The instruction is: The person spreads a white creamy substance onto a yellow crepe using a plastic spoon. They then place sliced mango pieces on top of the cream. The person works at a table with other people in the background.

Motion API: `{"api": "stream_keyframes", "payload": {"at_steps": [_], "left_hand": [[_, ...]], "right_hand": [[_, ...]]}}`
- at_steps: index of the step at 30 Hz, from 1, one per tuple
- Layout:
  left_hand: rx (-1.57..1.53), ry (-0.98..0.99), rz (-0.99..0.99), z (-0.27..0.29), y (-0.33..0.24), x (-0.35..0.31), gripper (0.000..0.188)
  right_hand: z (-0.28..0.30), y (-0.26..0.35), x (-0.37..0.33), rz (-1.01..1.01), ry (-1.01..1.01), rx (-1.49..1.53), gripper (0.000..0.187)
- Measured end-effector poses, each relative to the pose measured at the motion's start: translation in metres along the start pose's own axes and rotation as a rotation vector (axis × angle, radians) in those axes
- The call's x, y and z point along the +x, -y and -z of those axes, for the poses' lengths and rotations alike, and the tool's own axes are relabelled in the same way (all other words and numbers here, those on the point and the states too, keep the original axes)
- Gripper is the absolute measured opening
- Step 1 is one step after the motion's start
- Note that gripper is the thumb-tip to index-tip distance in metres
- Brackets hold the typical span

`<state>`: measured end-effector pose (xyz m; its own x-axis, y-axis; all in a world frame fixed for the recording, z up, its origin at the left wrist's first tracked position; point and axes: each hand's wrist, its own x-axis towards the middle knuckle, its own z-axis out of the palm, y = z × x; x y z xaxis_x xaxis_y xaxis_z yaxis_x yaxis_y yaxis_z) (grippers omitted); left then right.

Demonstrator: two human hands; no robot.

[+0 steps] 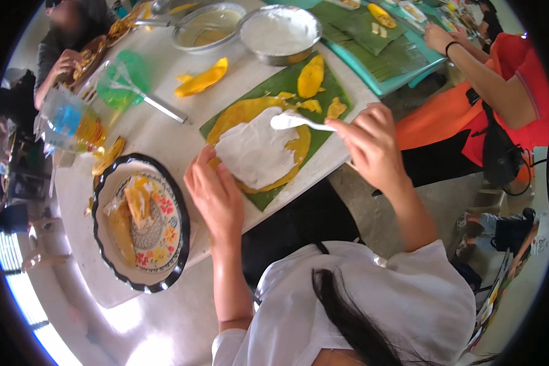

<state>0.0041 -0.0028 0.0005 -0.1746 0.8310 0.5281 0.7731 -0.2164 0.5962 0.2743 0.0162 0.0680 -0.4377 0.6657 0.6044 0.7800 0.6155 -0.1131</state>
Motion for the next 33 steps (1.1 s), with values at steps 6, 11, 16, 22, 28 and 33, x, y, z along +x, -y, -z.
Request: {"api": "stream_keyframes", "payload": {"at_steps": [6, 11, 16, 22, 28, 33], "left_hand": [[0.001, 0.001, 0.025, -0.002, 0.000, -0.002, 0.031], [0.003, 0.023, 0.025, 0.003, -0.001, -0.001, 0.032], [0.007, 0.033, 0.022, 0.002, 0.000, -0.001, 0.033], [-0.008, 0.031, 0.030, 0.000, -0.001, -0.003, 0.032], [-0.017, 0.025, 0.023, 0.001, 0.000, -0.003, 0.032], [-0.023, 0.016, 0.008, 0.005, -0.002, 0.000, 0.033]], "right_hand": [[-0.007, -0.004, -0.004, 0.010, -0.005, -0.017, 0.036], [-0.013, 0.004, -0.008, 0.003, -0.033, -0.019, 0.036], [-0.021, 0.008, -0.014, 0.001, -0.026, -0.054, 0.037], [-0.022, 0.014, -0.010, -0.057, -0.033, -0.021, 0.039], [-0.025, 0.011, -0.012, -0.116, 0.027, 0.037, 0.039], [-0.017, 0.013, -0.004, -0.128, 0.037, 0.061, 0.028]]}}
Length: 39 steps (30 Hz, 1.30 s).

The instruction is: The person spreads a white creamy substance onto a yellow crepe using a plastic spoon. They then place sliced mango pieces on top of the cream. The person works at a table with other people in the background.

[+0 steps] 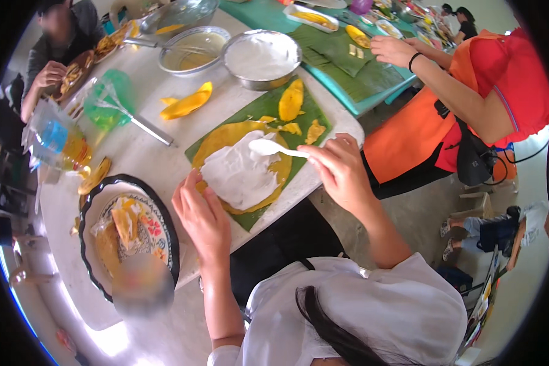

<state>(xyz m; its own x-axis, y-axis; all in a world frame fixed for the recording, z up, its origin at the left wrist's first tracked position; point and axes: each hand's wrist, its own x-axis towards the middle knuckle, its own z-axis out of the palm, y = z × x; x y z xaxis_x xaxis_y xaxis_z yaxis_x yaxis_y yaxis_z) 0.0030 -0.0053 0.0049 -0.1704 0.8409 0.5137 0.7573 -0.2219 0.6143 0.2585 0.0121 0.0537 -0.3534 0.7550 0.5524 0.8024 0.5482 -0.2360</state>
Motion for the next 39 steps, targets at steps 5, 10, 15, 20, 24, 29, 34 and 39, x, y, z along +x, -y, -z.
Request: {"api": "stream_keyframes", "payload": {"at_steps": [5, 10, 15, 20, 24, 29, 34, 39], "left_hand": [[-0.006, 0.009, 0.026, -0.001, 0.001, -0.001, 0.032], [-0.020, 0.012, 0.006, -0.001, 0.001, 0.000, 0.035], [-0.023, 0.016, 0.009, 0.000, -0.001, -0.001, 0.035], [-0.016, 0.014, 0.000, -0.002, 0.001, 0.000, 0.036], [-0.008, 0.015, -0.007, -0.001, 0.001, 0.000, 0.035], [-0.003, 0.013, 0.002, -0.001, 0.001, 0.000, 0.035], [0.000, 0.019, 0.012, -0.001, 0.001, 0.000, 0.036], [0.000, 0.018, 0.014, -0.001, -0.001, 0.000, 0.035]], "right_hand": [[-0.003, -0.002, -0.003, -0.251, -0.004, 0.256, 0.019], [-0.004, 0.009, -0.006, -0.479, 0.131, 0.466, 0.017], [-0.013, 0.009, -0.006, -0.445, 0.096, 0.262, 0.016], [-0.011, 0.014, -0.007, -0.325, 0.081, 0.195, 0.014], [-0.020, 0.014, -0.007, -0.292, 0.089, 0.186, 0.014], [-0.028, 0.012, 0.003, -0.289, 0.018, 0.108, 0.013], [-0.015, 0.022, -0.003, -0.338, 0.021, 0.116, 0.013], [-0.021, 0.028, -0.007, -0.318, 0.011, 0.152, 0.013]]}}
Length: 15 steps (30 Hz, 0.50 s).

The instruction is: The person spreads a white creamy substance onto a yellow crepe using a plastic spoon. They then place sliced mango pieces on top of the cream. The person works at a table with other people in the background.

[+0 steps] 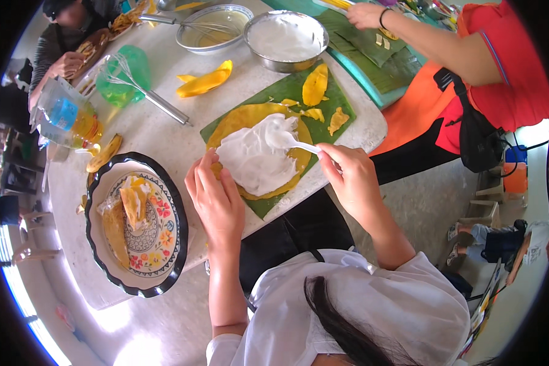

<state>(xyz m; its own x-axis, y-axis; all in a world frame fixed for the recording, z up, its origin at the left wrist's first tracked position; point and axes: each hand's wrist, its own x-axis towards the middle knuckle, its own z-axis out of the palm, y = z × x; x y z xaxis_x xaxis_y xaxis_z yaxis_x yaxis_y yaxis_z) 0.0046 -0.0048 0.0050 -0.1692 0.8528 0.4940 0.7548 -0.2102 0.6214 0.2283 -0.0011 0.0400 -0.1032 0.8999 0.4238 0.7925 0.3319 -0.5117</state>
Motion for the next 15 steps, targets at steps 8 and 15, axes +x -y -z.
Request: {"api": "stream_keyframes", "payload": {"at_steps": [8, 15], "left_hand": [[0.014, -0.011, -0.015, -0.001, 0.003, 0.000, 0.035], [0.009, -0.012, -0.018, -0.001, 0.002, 0.000, 0.034]], "right_hand": [[-0.008, -0.007, 0.011, -0.056, -0.055, -0.060, 0.013], [-0.002, -0.010, 0.008, -0.131, -0.045, -0.063, 0.014]]}}
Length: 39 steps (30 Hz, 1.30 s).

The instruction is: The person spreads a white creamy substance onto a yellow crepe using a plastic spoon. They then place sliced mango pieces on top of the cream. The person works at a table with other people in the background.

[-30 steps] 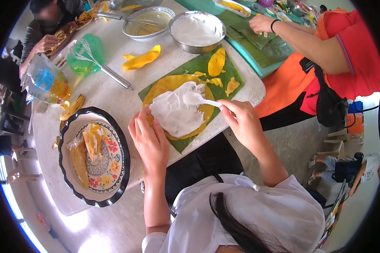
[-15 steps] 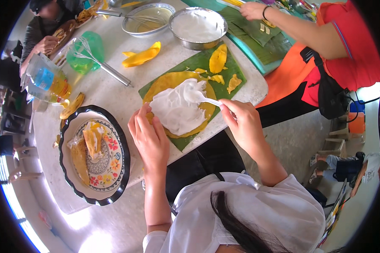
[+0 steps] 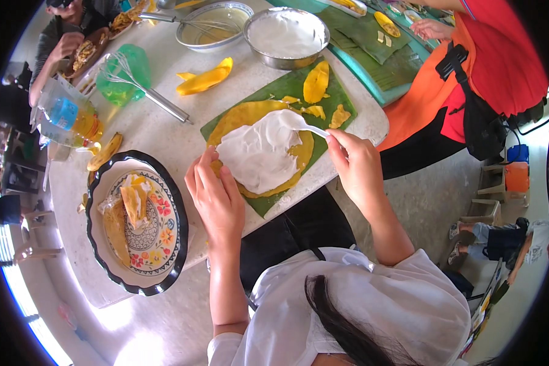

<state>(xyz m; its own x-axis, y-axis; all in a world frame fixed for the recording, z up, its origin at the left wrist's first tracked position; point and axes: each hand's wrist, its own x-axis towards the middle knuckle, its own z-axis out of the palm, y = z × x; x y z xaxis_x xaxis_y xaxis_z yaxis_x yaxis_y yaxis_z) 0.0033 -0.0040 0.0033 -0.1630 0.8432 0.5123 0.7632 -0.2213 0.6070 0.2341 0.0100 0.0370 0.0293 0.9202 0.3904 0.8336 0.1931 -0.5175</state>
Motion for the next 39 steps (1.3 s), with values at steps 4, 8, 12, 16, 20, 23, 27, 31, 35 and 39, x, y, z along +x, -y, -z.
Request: {"api": "stream_keyframes", "payload": {"at_steps": [4, 8, 12, 16, 20, 23, 27, 31, 35, 39], "left_hand": [[-0.004, 0.001, -0.009, 0.000, 0.001, -0.001, 0.034], [0.002, 0.012, 0.005, 0.000, 0.003, -0.003, 0.032], [-0.001, 0.011, -0.002, 0.000, 0.002, -0.003, 0.033], [0.002, 0.015, -0.003, 0.000, 0.001, 0.000, 0.034], [0.008, 0.018, 0.002, -0.001, 0.003, -0.001, 0.034], [0.012, 0.012, -0.005, -0.002, 0.005, -0.002, 0.034], [0.002, 0.019, 0.004, -0.002, 0.001, -0.001, 0.035], [0.002, 0.027, 0.000, -0.002, -0.002, 0.001, 0.034], [0.033, 0.029, 0.025, -0.002, 0.000, 0.001, 0.032], [0.015, 0.019, 0.018, -0.003, 0.000, 0.000, 0.033]], "right_hand": [[0.009, 0.001, -0.013, -0.016, 0.013, 0.011, 0.014], [0.035, 0.014, -0.023, -0.081, 0.037, 0.124, 0.015], [0.036, 0.013, -0.013, -0.119, 0.023, 0.145, 0.016], [0.008, -0.003, 0.001, -0.015, 0.004, 0.162, 0.017], [0.007, -0.002, -0.004, -0.005, 0.115, 0.178, 0.016], [0.029, -0.002, -0.015, -0.061, 0.119, 0.182, 0.014], [0.042, 0.001, -0.019, -0.066, 0.042, 0.181, 0.015], [0.015, -0.008, -0.013, -0.008, 0.082, 0.255, 0.017], [0.025, -0.015, -0.014, -0.151, 0.190, 0.363, 0.016], [0.052, -0.027, -0.009, -0.279, 0.289, 0.486, 0.017]]}}
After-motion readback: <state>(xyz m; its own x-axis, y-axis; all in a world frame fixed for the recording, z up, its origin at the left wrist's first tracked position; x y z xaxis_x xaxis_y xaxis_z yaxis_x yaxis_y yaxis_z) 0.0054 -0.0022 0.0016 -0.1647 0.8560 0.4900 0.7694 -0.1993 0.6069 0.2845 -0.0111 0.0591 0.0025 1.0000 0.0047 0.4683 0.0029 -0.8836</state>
